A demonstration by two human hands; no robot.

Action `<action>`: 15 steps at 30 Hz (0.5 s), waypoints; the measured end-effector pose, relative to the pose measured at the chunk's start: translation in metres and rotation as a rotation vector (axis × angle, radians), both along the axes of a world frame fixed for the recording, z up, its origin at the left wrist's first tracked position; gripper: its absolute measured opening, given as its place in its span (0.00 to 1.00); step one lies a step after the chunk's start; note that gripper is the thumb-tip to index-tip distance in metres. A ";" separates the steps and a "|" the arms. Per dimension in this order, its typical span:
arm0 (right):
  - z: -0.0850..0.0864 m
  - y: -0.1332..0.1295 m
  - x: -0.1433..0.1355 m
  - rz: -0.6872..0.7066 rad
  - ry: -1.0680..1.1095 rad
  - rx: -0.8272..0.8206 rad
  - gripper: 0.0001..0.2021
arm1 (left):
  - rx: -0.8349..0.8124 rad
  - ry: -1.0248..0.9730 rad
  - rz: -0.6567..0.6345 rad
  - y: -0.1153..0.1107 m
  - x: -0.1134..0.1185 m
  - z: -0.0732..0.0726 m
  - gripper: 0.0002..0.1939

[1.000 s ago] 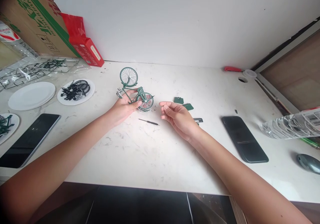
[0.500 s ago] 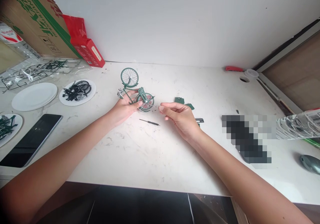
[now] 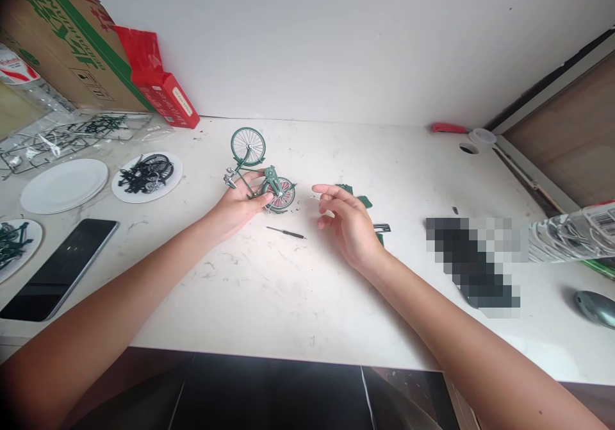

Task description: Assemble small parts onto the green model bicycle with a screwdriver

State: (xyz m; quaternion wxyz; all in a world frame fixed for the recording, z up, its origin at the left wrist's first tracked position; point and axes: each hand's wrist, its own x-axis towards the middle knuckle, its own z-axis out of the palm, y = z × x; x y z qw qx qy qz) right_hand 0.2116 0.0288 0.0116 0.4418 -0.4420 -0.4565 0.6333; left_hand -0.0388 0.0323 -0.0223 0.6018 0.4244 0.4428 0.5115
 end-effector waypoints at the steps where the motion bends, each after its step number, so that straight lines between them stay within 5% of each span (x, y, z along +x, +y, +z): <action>1: 0.000 0.000 0.000 0.013 -0.013 0.002 0.11 | 0.003 -0.001 -0.002 0.000 0.000 0.001 0.33; 15: -0.002 -0.002 -0.004 0.095 -0.100 0.090 0.14 | -0.002 0.027 0.011 0.001 0.000 -0.003 0.34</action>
